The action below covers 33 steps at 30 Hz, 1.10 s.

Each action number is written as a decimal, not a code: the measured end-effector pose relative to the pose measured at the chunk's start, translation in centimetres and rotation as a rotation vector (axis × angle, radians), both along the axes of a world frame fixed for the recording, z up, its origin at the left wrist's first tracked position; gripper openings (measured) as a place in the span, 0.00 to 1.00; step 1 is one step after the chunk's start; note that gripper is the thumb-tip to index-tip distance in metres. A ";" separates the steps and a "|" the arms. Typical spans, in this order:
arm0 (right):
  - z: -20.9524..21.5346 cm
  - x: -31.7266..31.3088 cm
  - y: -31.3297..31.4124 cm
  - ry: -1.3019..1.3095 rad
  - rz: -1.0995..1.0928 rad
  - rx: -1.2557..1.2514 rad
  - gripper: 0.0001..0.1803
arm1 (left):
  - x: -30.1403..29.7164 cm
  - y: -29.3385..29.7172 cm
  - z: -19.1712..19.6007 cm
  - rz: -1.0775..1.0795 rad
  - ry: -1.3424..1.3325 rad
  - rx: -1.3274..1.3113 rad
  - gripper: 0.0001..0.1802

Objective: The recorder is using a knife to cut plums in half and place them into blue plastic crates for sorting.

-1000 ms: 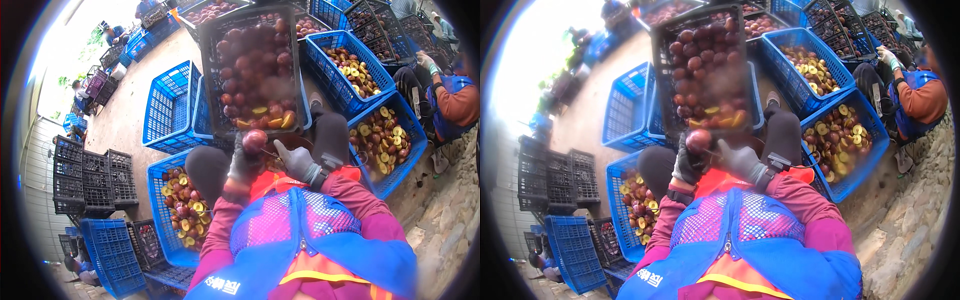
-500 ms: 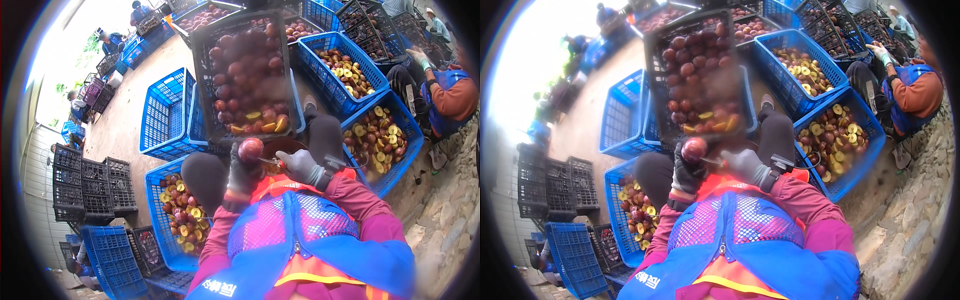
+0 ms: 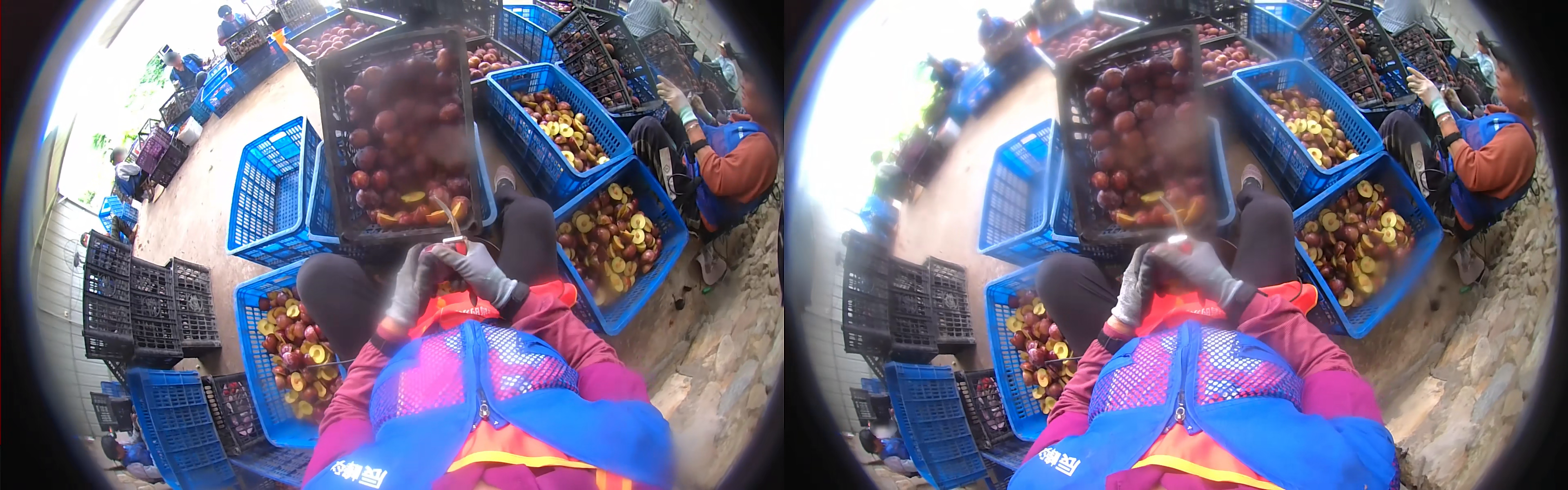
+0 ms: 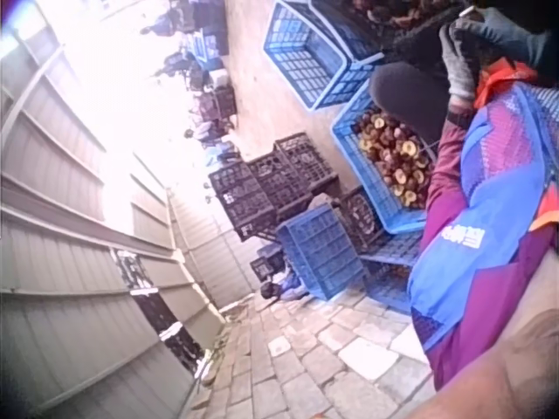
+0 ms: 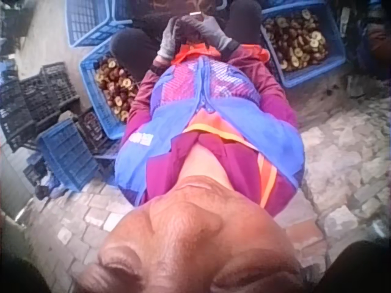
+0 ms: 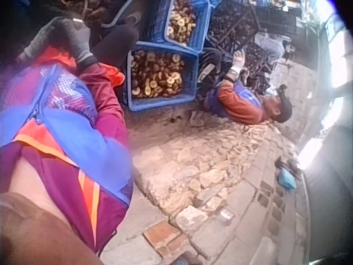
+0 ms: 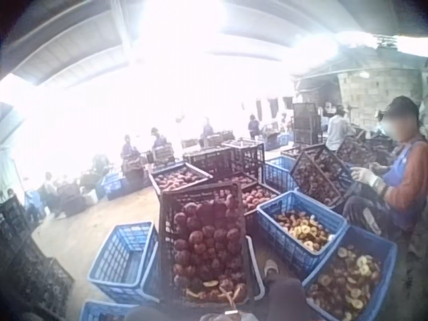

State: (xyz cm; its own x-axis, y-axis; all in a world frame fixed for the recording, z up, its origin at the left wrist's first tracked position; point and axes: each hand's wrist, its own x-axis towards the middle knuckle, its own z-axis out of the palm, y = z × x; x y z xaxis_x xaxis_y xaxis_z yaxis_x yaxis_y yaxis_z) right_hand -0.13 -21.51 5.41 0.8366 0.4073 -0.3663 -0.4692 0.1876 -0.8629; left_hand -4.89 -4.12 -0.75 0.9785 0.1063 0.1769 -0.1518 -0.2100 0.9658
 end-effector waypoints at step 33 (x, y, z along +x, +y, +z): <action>-1.4 3.1 0.5 0.284 0.009 0.475 0.26 | 3.7 3.6 5.4 -0.079 0.368 -0.929 0.24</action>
State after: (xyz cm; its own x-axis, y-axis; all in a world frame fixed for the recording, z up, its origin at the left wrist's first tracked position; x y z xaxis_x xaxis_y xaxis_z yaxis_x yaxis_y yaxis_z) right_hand 2.94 -20.98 3.98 0.7273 0.5894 -0.3515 -0.6747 0.5203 -0.5235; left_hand -1.16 -0.57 4.62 0.9660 -0.0192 -0.2579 0.2082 0.6492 0.7315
